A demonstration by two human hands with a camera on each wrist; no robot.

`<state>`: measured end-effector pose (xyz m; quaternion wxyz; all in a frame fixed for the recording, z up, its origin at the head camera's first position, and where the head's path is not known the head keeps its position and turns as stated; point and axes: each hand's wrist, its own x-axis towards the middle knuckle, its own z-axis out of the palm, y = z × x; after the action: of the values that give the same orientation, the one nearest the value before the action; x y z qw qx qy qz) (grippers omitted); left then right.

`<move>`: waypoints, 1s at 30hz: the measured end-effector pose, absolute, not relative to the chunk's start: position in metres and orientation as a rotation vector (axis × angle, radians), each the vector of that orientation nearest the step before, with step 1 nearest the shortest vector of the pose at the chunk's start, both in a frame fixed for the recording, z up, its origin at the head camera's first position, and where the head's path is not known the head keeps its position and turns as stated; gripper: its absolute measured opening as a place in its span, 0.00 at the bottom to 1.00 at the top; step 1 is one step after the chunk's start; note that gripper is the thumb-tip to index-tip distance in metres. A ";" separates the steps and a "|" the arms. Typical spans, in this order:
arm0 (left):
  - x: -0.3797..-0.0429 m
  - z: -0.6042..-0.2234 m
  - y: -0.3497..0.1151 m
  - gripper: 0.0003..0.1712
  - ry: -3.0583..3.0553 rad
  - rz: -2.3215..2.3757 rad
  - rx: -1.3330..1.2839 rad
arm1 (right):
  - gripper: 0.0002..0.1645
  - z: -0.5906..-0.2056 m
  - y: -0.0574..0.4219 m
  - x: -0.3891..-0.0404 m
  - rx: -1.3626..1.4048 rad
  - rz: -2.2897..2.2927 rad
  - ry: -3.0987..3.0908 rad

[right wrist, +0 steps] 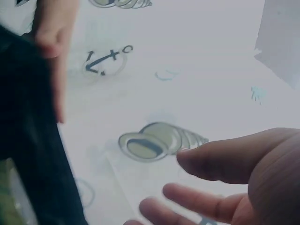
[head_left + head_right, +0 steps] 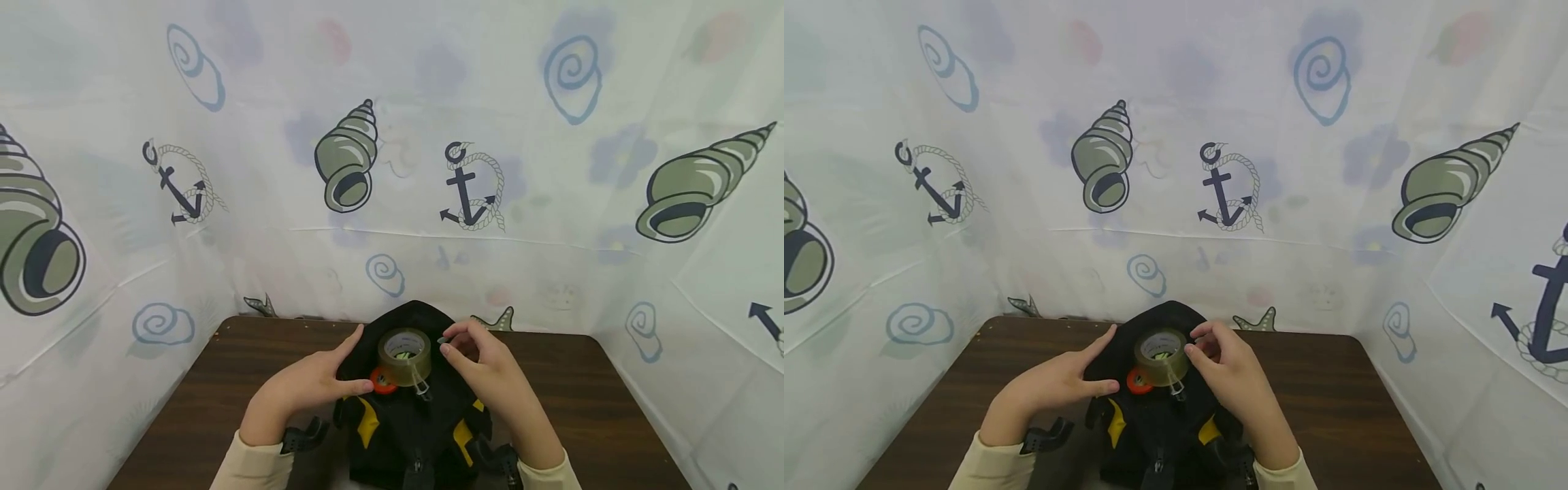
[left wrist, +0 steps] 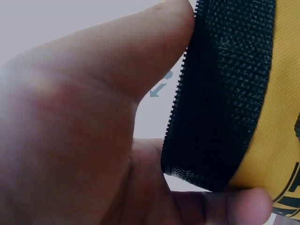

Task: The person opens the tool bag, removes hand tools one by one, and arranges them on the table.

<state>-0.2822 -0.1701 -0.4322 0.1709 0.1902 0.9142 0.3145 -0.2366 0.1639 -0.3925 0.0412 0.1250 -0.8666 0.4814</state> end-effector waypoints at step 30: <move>-0.284 -0.433 -0.171 0.66 2.601 0.902 0.543 | 0.38 -0.411 0.106 -0.339 0.309 1.441 -2.979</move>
<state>-0.2837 -0.1715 -0.4327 0.1669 0.1908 0.9139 0.3170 -0.3386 0.1063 -0.4111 -0.0907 0.0925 -0.8927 0.4317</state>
